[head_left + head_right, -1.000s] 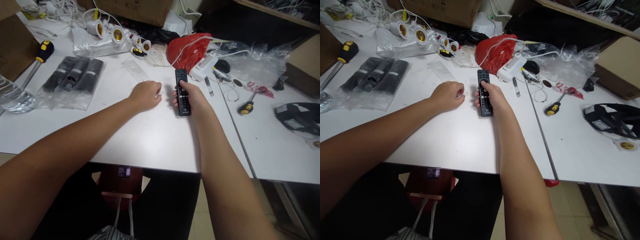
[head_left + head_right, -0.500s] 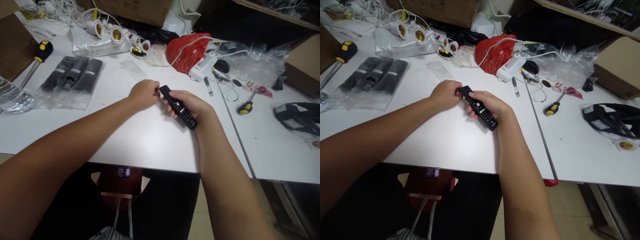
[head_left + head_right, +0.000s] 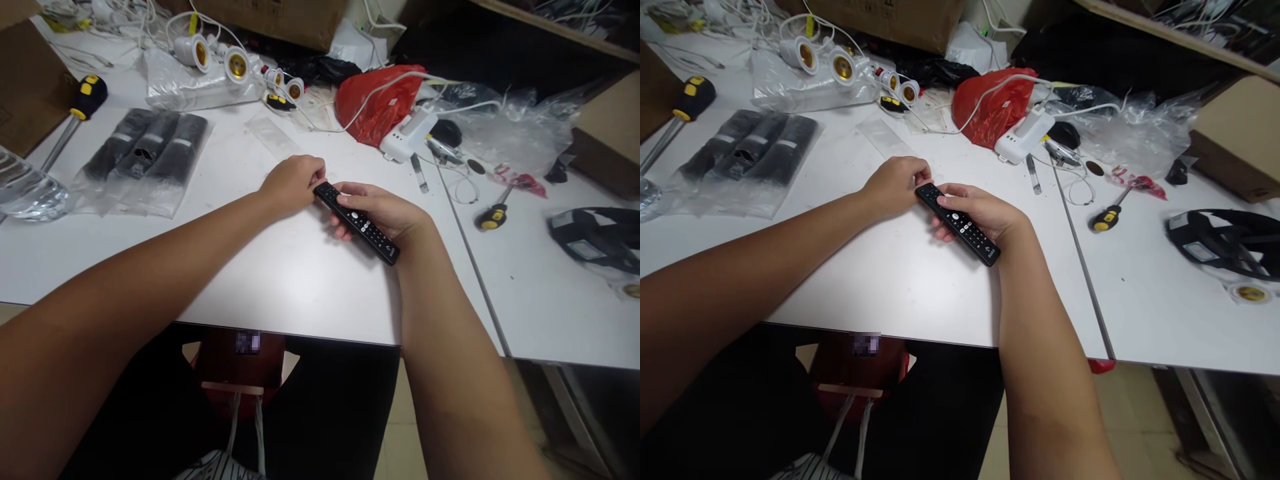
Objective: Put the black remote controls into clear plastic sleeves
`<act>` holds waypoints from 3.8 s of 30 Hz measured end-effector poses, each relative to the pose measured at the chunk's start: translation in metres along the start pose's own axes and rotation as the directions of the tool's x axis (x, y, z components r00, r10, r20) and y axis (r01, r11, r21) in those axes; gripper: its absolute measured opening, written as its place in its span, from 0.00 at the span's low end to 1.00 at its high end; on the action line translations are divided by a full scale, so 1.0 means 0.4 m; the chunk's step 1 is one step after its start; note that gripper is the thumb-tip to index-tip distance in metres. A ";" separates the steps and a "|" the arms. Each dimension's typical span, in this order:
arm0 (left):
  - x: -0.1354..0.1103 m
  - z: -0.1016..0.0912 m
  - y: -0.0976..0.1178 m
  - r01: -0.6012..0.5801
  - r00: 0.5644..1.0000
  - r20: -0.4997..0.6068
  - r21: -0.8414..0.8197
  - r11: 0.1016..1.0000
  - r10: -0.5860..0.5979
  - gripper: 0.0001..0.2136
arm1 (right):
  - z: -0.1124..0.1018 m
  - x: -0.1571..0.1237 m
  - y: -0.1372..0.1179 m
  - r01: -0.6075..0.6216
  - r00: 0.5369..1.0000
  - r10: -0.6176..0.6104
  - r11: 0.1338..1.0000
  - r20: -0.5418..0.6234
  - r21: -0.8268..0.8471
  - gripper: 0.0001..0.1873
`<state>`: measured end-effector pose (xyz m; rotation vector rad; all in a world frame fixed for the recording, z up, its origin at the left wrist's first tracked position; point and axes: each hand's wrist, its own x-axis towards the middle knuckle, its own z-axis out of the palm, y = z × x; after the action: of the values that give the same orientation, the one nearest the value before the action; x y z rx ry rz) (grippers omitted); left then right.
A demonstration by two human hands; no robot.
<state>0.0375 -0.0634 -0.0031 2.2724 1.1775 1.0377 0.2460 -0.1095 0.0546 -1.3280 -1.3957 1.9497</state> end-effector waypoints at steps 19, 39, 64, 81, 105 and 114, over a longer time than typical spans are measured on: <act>0.007 0.001 -0.005 0.002 1.000 -0.015 -0.011 1.000 -0.003 0.07 | -0.021 0.003 0.006 0.107 0.991 -0.108 0.994 -0.083 -0.018 0.27; -0.006 -0.019 0.013 -0.078 0.996 0.040 -0.043 0.996 0.080 0.08 | -0.030 0.025 0.011 0.147 0.978 -0.151 0.988 -0.141 -0.037 0.21; -0.004 -0.010 0.040 0.200 0.974 -0.049 -0.268 0.942 -0.220 0.09 | -0.054 0.056 0.023 0.253 0.908 -0.252 0.967 -0.335 -0.040 0.22; 0.023 0.008 0.043 0.365 0.901 0.146 -0.762 0.534 -0.407 0.03 | -0.029 0.045 0.011 0.237 0.940 -0.242 0.970 -0.242 -0.049 0.21; 0.022 -0.006 0.034 0.282 0.875 0.156 -0.933 0.223 -0.458 0.11 | -0.016 0.038 0.011 0.278 0.921 -0.265 0.961 -0.287 0.005 0.21; 0.005 -0.006 0.058 0.229 0.933 0.148 -0.948 0.221 -0.329 0.15 | -0.009 0.039 0.012 0.291 0.931 -0.277 0.956 -0.237 0.027 0.21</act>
<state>0.0490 -0.0751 0.0135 0.9596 0.5803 1.2092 0.2427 -0.0978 0.0429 -1.2044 -1.3201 1.5815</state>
